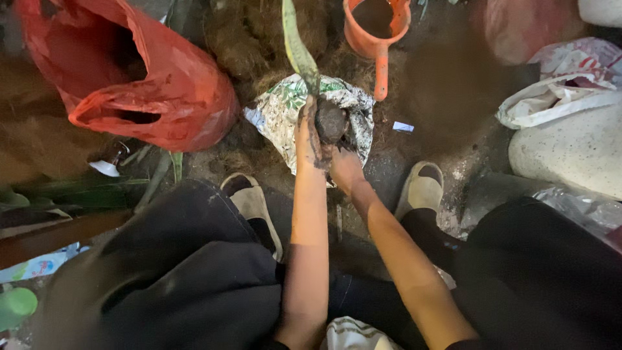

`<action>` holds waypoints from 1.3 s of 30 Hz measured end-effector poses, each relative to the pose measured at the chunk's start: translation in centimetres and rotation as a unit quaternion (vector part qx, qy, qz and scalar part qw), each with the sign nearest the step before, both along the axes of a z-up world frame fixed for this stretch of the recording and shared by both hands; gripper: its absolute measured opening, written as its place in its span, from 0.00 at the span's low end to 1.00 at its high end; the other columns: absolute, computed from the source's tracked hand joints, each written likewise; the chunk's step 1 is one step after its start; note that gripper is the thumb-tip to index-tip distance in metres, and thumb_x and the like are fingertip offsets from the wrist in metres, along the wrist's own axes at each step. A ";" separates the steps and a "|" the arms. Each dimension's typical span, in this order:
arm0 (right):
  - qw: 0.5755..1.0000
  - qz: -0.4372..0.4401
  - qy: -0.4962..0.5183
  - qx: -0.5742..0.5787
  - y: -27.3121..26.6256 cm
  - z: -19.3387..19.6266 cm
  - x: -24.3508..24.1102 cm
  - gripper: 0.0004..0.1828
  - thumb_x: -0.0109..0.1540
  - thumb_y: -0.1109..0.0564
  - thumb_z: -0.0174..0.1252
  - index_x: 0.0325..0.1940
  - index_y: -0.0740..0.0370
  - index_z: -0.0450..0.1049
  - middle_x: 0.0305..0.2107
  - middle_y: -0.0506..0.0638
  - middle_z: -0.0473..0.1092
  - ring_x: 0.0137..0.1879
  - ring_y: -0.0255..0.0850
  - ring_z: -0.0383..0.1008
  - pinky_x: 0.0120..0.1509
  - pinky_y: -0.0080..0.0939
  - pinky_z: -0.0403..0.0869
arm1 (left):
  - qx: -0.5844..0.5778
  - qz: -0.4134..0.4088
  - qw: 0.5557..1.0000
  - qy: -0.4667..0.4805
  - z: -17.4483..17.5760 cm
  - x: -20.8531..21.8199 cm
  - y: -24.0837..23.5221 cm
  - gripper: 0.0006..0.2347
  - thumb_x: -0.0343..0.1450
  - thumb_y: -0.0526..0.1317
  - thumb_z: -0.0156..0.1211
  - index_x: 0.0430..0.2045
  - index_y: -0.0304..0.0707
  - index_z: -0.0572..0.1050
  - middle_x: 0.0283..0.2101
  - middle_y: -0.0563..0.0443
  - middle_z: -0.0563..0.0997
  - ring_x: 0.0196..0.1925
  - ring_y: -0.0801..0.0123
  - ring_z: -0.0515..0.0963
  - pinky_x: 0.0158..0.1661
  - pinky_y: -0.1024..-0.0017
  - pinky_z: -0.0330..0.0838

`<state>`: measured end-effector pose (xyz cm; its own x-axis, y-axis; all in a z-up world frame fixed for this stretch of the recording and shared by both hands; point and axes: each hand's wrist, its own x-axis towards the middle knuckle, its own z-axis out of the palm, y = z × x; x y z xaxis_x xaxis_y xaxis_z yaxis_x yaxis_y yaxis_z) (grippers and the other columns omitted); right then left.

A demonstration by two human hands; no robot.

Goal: The person sits on the floor and repeatedly kneads and shapes a dark, wet mass of material with both hands. The hands press, fold, and roll the material into a compact ball, occasionally adding small bits from the surrounding pile. The process continues without a visible final placement or destination.

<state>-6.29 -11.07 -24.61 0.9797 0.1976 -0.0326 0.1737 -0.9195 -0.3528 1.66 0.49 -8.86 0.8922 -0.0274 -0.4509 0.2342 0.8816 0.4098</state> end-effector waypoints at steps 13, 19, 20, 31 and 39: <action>0.951 0.128 0.089 0.267 0.0 8.5 2.6 0.21 0.57 0.52 0.64 0.49 0.68 0.75 0.45 0.71 0.74 0.51 0.65 0.74 0.55 0.56 0.73 | 0.008 0.003 1.000 0.003 -0.2 -0.1 -1.0 0.16 0.73 0.46 0.63 0.47 0.32 0.75 0.39 0.46 0.82 0.37 0.61 0.84 0.38 0.62 0.82; 0.906 -0.059 0.415 0.049 -1.4 12.9 5.2 0.17 0.61 0.58 0.57 0.49 0.73 0.81 0.44 0.65 0.81 0.49 0.52 0.84 0.57 0.51 0.84 | 0.016 -0.014 1.000 -0.014 1.6 -0.3 0.2 0.17 0.74 0.49 0.62 0.44 0.32 0.75 0.38 0.43 0.82 0.37 0.59 0.85 0.37 0.62 0.83; 0.929 -0.041 0.355 0.095 -1.8 14.0 5.5 0.20 0.61 0.57 0.61 0.53 0.72 0.77 0.45 0.65 0.79 0.50 0.52 0.81 0.58 0.51 0.80 | 0.002 -0.016 0.999 -0.028 2.1 -0.4 0.3 0.16 0.74 0.49 0.63 0.44 0.33 0.74 0.38 0.42 0.82 0.37 0.58 0.85 0.37 0.62 0.83; 0.737 -0.280 0.321 0.524 -6.4 20.2 5.3 0.36 0.63 0.59 0.65 0.77 0.56 0.69 0.42 0.63 0.69 0.44 0.61 0.51 0.50 0.61 0.52 | 0.001 -0.024 1.000 0.006 4.7 0.1 2.0 0.14 0.75 0.51 0.58 0.42 0.39 0.74 0.38 0.48 0.80 0.39 0.60 0.84 0.39 0.61 0.83; 0.607 -0.367 0.121 0.695 -4.8 12.8 6.9 0.25 0.71 0.40 0.48 0.60 0.62 0.68 0.45 0.49 0.73 0.51 0.38 0.74 0.58 0.40 0.74 | 0.004 -0.028 1.000 -0.006 3.7 0.1 1.9 0.14 0.75 0.51 0.57 0.44 0.39 0.75 0.39 0.47 0.82 0.40 0.60 0.84 0.39 0.56 0.83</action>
